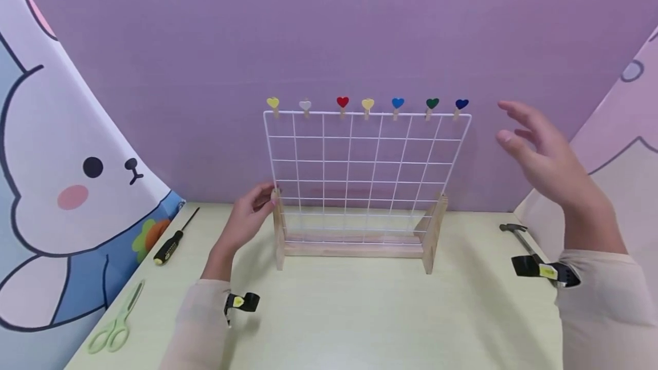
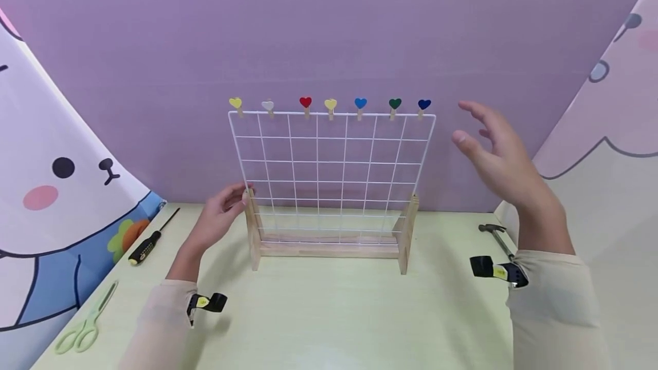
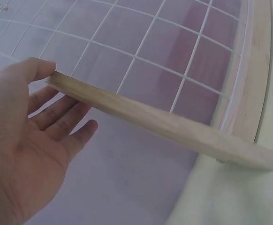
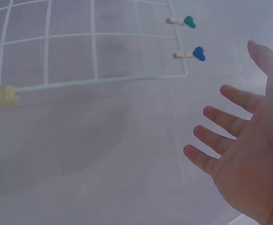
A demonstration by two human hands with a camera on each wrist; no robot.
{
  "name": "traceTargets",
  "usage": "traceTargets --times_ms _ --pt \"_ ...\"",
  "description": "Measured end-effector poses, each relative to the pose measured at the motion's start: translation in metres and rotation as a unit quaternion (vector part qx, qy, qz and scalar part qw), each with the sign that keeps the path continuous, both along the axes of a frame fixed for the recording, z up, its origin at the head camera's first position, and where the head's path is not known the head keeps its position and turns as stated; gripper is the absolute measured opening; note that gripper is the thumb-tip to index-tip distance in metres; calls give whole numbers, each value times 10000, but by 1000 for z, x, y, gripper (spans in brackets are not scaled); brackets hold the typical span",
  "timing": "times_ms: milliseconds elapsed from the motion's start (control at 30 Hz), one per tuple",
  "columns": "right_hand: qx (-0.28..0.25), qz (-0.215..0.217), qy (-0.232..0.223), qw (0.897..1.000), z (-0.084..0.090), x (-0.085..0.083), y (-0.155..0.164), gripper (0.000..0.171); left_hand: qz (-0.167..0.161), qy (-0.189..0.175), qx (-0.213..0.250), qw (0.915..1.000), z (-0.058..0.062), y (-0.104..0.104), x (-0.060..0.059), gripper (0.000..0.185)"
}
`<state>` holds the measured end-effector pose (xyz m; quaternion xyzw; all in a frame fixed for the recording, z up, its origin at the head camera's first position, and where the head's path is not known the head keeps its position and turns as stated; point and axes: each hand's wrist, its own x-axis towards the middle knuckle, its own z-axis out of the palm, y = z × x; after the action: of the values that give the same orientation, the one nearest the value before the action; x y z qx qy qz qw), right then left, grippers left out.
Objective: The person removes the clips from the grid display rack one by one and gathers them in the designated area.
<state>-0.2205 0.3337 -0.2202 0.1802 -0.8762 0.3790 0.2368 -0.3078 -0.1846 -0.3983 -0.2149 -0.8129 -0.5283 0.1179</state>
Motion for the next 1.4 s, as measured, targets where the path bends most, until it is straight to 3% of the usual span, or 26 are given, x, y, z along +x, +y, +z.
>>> traceTargets --times_ms 300,467,833,1133,1400 --pt "19 0 56 10000 24 1 -14 56 64 -252 910 9955 -9 7 -1 40" --pt "-137 189 184 9996 38 -1 -24 55 71 -325 1151 9928 -11 9 -1 40" --pt "-314 466 184 9982 61 -7 -47 51 -162 -424 1192 9918 -14 7 0 43" --pt "-601 710 236 9954 71 -14 -62 45 -361 -246 1378 9895 -14 13 -2 42" --pt "-746 910 11 9931 81 -23 -85 41 -363 -288 1380 9893 -14 15 -2 44"
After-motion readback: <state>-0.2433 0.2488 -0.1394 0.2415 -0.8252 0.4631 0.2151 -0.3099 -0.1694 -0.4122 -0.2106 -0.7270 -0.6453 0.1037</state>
